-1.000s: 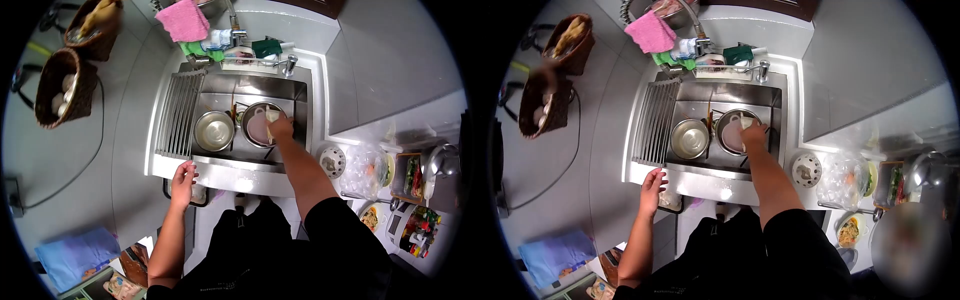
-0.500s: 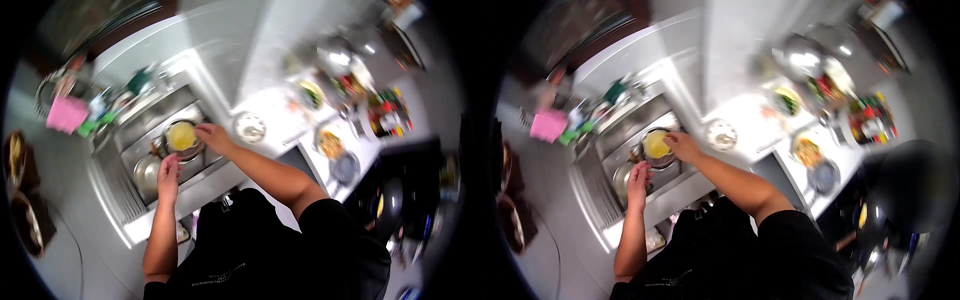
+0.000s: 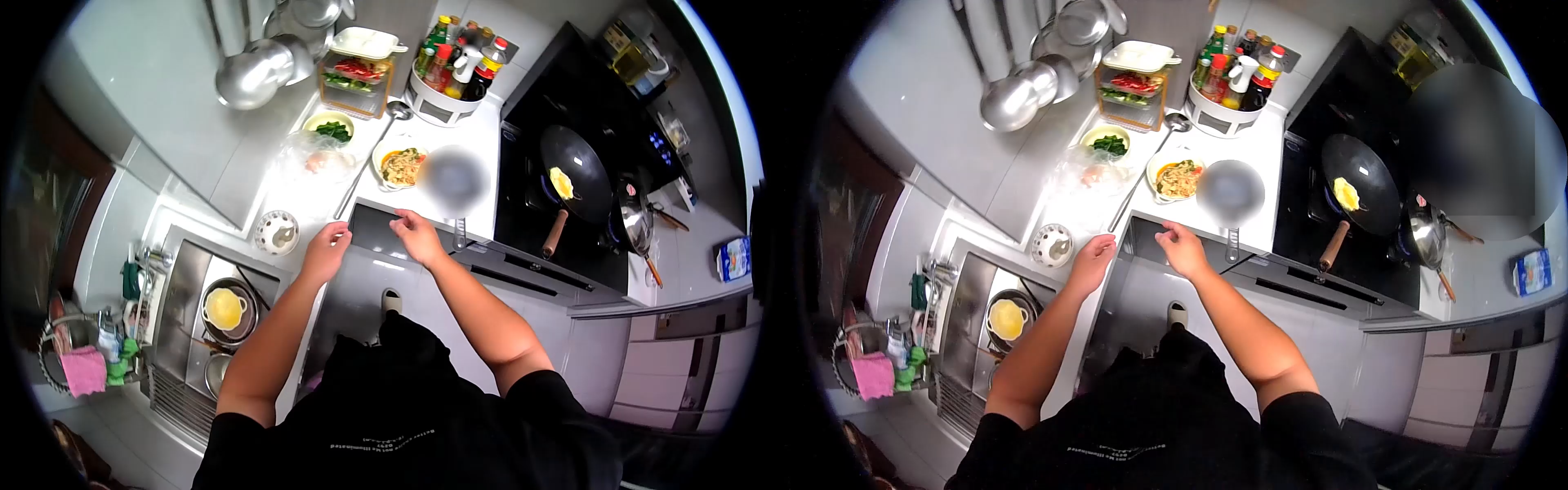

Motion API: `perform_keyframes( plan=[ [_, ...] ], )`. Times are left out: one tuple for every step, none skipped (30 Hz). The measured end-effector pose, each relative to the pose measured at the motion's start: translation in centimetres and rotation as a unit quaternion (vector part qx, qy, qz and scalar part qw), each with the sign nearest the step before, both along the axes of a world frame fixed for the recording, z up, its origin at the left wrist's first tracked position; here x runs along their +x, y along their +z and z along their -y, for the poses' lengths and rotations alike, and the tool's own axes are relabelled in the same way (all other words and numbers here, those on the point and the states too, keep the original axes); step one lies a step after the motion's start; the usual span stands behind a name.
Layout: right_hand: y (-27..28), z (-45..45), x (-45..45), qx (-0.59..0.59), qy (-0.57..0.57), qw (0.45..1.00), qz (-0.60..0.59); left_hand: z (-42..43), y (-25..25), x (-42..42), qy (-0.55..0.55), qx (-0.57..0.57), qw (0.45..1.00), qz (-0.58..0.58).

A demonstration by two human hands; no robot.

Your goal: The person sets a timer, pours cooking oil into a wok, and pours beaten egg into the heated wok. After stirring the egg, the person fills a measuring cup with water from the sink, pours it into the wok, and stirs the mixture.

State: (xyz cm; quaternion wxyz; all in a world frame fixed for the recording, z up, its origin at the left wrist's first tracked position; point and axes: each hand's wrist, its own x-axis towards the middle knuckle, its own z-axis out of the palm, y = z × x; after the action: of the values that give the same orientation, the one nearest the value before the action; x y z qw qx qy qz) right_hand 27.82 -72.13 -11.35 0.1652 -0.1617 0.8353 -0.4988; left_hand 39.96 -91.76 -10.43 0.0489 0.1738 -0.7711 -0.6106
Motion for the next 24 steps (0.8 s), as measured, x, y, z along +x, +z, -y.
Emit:
perform_keyframes(
  plan=[
    [1.1,-0.3,0.1,-0.006,-0.005,1.000,0.030,-0.2,-0.7,-1.5,-0.010,-0.038,0.999,-0.002],
    [2.3,-0.7,0.2,-0.009,-0.007,0.998,0.060,-0.6,-1.5,-3.0,-0.006,-0.071,0.997,0.023],
    [3.0,-1.0,0.1,-0.011,-0.007,0.996,0.091,-0.6,-2.5,-4.4,-0.005,-0.141,0.990,0.020],
    [2.6,-1.3,-0.4,-0.010,0.003,0.996,0.084,-0.8,-3.8,-6.0,-0.003,-0.210,0.978,0.017],
    [2.0,-1.5,-1.1,-0.010,0.015,0.997,0.075,-0.9,-5.1,-7.5,0.001,-0.277,0.961,0.014],
    [2.1,-1.5,-1.7,-0.009,0.028,0.997,0.067,-1.0,-5.4,-8.6,-0.008,-0.334,0.942,0.035],
    [2.2,-1.5,-2.2,-0.005,0.038,0.996,0.074,-1.1,-5.8,-9.4,-0.002,-0.350,0.933,0.086],
    [2.5,-1.6,-2.7,-0.001,0.048,0.995,0.082,-1.1,-6.1,-10.2,0.003,-0.366,0.921,0.137],
    [3.1,-1.5,-3.1,0.002,0.058,0.994,0.089,-1.2,-5.8,-11.0,0.009,-0.381,0.905,0.187],
    [3.3,-1.4,-3.6,-0.002,0.070,0.993,0.093,-1.2,-5.4,-11.7,0.019,-0.398,0.895,0.202],
    [3.7,-1.4,-4.1,0.001,0.082,0.992,0.096,-1.0,-5.1,-12.3,0.014,-0.409,0.884,0.227],
    [4.3,-1.3,-4.5,0.004,0.094,0.991,0.097,-0.8,-5.0,-12.9,0.010,-0.420,0.872,0.251],
    [4.4,-1.2,-4.9,0.007,0.106,0.989,0.099,-0.5,-5.0,-13.5,0.004,-0.430,0.860,0.275],
    [4.1,-1.3,-5.4,-0.002,0.119,0.988,0.099,0.1,-6.2,-14.2,0.008,-0.439,0.846,0.303],
    [4.5,-1.2,-5.8,-0.002,0.130,0.986,0.105,0.3,-6.1,-14.5,0.001,-0.439,0.852,0.284],
    [5.1,-1.2,-6.1,0.000,0.141,0.984,0.110,0.4,-5.9,-14.5,-0.006,-0.439,0.858,0.265],
    [5.8,-1.3,-6.5,0.001,0.152,0.982,0.116,0.4,-5.6,-14.4,-0.013,-0.439,0.864,0.245],
    [6.5,-1.4,-6.9,-0.002,0.165,0.979,0.122,0.6,-4.7,-14.1,-0.007,-0.432,0.871,0.235],
    [6.7,-1.5,-7.4,-0.004,0.172,0.978,0.118,0.9,-3.3,-13.8,-0.002,-0.426,0.877,0.224],
    [6.9,-1.6,-7.7,-0.007,0.178,0.977,0.115,1.2,-2.3,-13.6,0.003,-0.421,0.882,0.212],
    [7.0,-1.7,-7.8,-0.012,0.183,0.977,0.112,1.4,-1.9,-13.4,0.005,-0.429,0.880,0.205],
    [6.9,-1.6,-7.8,-0.017,0.183,0.976,0.117,1.7,-1.5,-13.0,0.008,-0.437,0.877,0.198],
    [6.8,-1.4,-7.9,-0.022,0.184,0.976,0.119,1.8,-1.0,-12.7,0.012,-0.445,0.875,0.189],
    [7.0,-1.2,-8.0,-0.026,0.183,0.976,0.119,1.8,-0.2,-12.6,0.019,-0.445,0.875,0.191]
  ],
)
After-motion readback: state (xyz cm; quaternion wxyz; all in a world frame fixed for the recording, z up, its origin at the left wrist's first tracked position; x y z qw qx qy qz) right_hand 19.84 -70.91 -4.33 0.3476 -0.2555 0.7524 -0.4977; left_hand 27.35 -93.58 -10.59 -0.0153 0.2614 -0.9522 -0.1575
